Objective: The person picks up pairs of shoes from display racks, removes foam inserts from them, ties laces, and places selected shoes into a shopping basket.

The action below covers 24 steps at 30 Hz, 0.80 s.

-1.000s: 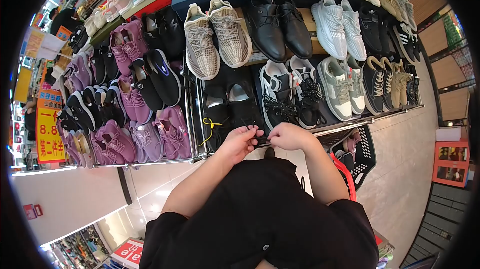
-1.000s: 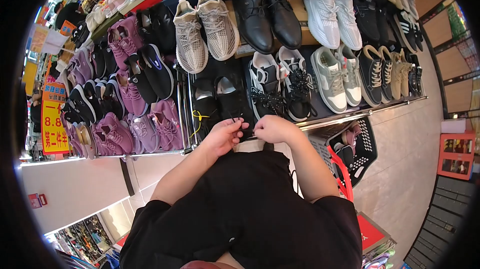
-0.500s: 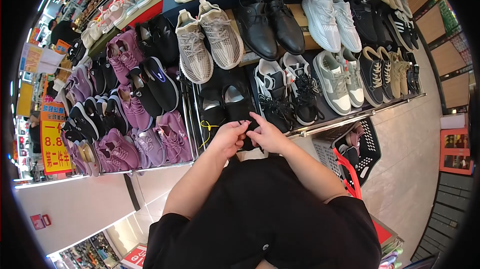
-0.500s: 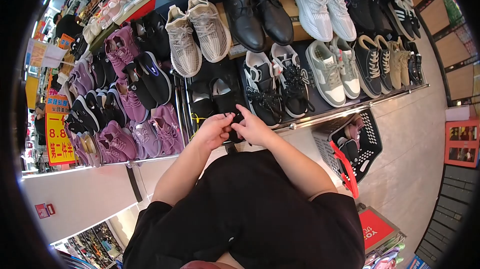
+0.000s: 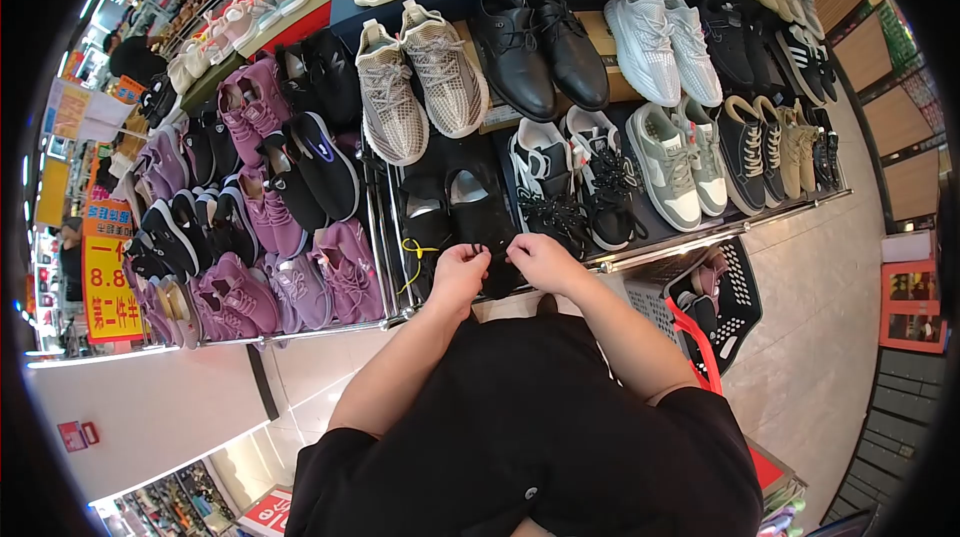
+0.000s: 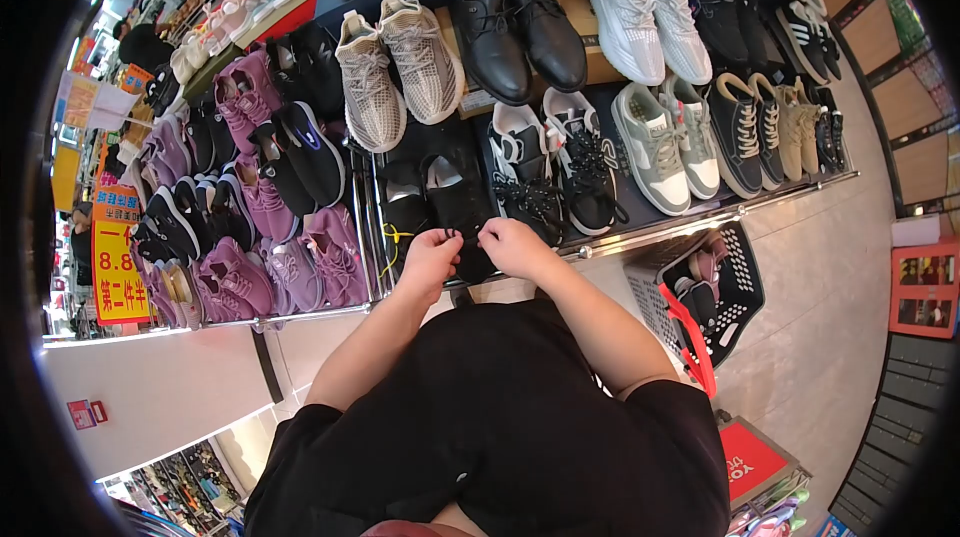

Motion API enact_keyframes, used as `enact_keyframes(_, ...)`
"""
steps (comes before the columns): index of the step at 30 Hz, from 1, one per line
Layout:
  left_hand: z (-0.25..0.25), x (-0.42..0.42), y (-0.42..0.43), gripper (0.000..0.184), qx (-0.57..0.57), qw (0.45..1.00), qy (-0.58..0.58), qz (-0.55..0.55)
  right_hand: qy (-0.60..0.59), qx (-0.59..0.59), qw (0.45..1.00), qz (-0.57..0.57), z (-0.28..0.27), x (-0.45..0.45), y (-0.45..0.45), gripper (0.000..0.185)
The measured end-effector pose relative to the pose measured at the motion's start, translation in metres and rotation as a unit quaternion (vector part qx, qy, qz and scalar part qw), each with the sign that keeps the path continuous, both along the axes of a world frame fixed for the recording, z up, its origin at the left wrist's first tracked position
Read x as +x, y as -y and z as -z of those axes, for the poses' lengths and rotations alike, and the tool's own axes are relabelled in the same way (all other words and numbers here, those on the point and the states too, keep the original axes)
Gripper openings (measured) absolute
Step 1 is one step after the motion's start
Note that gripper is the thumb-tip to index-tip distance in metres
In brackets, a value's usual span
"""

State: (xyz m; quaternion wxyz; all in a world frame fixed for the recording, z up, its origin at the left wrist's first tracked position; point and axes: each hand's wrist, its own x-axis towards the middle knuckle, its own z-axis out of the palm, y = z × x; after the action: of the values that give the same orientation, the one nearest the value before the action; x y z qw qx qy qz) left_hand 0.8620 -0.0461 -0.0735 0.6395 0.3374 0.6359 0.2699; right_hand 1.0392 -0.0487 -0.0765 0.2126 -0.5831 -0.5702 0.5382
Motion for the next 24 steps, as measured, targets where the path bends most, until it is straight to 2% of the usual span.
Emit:
enact_keyframes(1,0.008,0.000,0.003,0.013,0.000,1.000,0.000,0.000,0.000,0.000,1.000,0.000,-0.001,0.000,-0.002,0.024)
enact_keyframes(3,0.031,0.000,0.007,0.016,0.167,0.977,-0.133,0.019,0.046,0.113,0.992,-0.034,-0.003,0.000,-0.004,0.021)
enact_keyframes(4,0.024,0.001,0.008,0.016,0.167,0.977,-0.132,0.018,0.047,0.113,0.992,-0.035,-0.003,0.000,-0.006,0.021)
enact_keyframes(6,0.009,0.001,0.010,0.016,0.345,0.877,-0.321,0.096,0.083,0.161,0.981,-0.062,-0.002,-0.003,-0.013,0.019)
enact_keyframes(7,0.011,0.001,0.010,0.016,0.345,0.877,-0.321,0.094,0.083,0.162,0.981,-0.063,-0.003,-0.005,-0.016,0.019)
enact_keyframes(9,0.015,0.003,0.009,0.015,0.395,0.834,-0.373,0.098,0.066,0.201,0.977,-0.028,-0.004,-0.010,-0.022,0.016)
enact_keyframes(10,0.015,0.004,0.009,0.015,0.395,0.834,-0.373,0.097,0.066,0.201,0.977,-0.028,-0.007,-0.012,-0.024,0.016)
enact_keyframes(12,0.015,0.005,0.006,0.014,0.332,0.900,-0.278,0.056,0.085,0.222,0.971,-0.030,-0.012,-0.015,-0.031,0.014)
enact_keyframes(16,0.007,0.004,0.005,0.013,0.300,0.915,-0.264,0.064,0.077,0.241,0.964,-0.078,-0.011,-0.016,-0.044,0.015)
enact_keyframes(18,0.005,0.003,0.007,0.012,0.398,0.828,-0.377,0.116,0.070,0.246,0.959,-0.118,-0.015,-0.017,-0.049,0.012)
enact_keyframes(22,-0.005,0.005,0.008,0.013,0.381,0.809,-0.424,0.145,0.006,0.178,0.983,-0.055,-0.012,-0.025,-0.055,0.014)
enact_keyframes(24,0.005,0.001,0.006,0.014,0.427,0.814,-0.385,0.084,0.047,0.140,0.988,-0.039,-0.010,-0.027,-0.058,0.018)
